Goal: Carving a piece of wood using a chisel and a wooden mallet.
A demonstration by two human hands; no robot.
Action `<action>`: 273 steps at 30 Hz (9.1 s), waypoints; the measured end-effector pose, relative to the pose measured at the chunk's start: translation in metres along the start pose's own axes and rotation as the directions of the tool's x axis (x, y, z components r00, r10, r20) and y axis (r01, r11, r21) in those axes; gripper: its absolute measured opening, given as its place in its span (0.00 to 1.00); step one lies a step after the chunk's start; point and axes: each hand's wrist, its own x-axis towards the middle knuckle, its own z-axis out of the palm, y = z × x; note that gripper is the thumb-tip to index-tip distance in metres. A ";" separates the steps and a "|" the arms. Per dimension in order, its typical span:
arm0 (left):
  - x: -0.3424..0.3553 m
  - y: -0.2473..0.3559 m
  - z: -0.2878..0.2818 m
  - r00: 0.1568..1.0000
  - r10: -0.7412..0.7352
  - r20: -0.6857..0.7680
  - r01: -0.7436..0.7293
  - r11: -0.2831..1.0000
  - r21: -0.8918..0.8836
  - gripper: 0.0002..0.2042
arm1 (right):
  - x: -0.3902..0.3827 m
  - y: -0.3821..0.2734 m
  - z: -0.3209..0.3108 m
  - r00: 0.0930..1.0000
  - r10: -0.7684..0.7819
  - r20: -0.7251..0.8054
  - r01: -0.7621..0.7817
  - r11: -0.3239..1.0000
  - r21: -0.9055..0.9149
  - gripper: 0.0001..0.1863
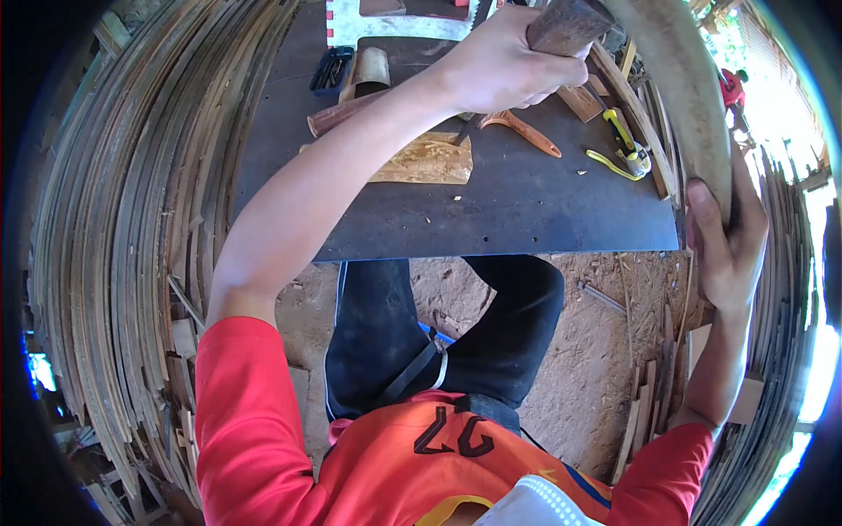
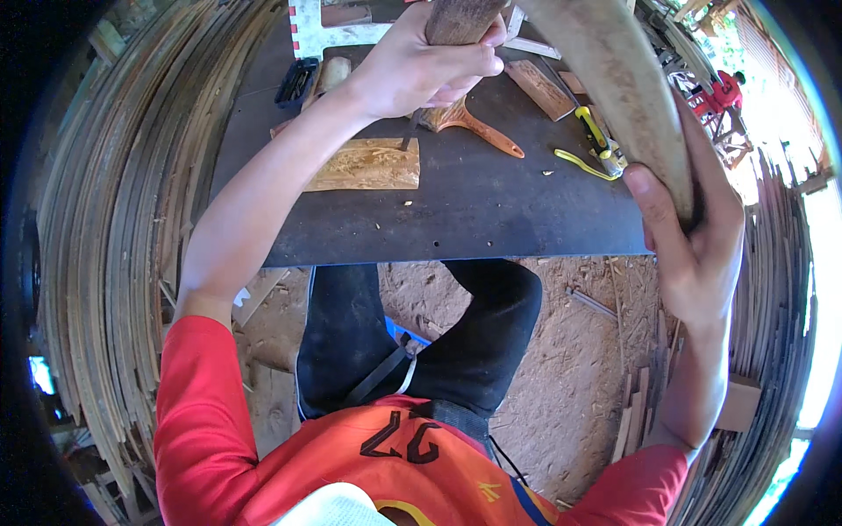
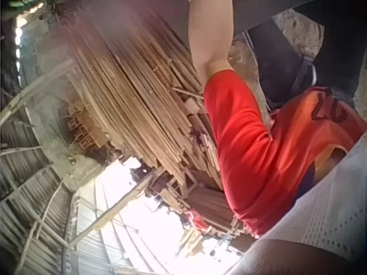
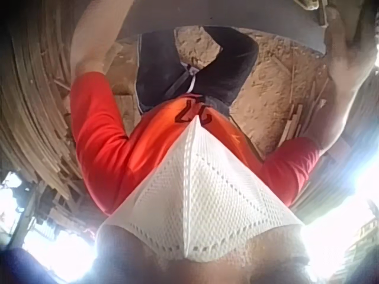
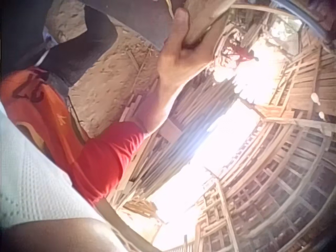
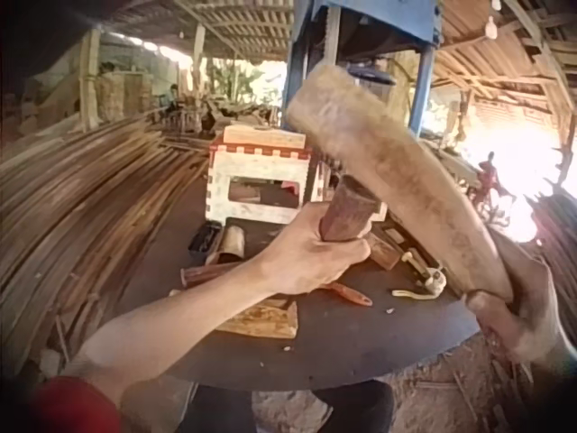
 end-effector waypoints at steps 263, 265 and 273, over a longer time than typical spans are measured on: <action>-0.067 0.091 0.042 0.949 -0.256 -0.182 0.192 0.013 0.981 0.34 | 0.006 -0.015 0.157 0.995 -0.034 0.092 -0.056 0.572 0.818 0.17; -0.106 0.072 0.004 0.942 -0.188 -0.278 0.275 -0.040 0.961 0.34 | 0.009 -0.010 0.157 0.994 0.060 0.088 -0.106 0.496 0.862 0.11; -0.175 0.029 -0.023 0.875 -0.288 -0.390 0.376 -0.103 0.921 0.36 | 0.026 0.005 0.156 0.969 0.245 -0.015 -0.015 0.122 0.992 0.10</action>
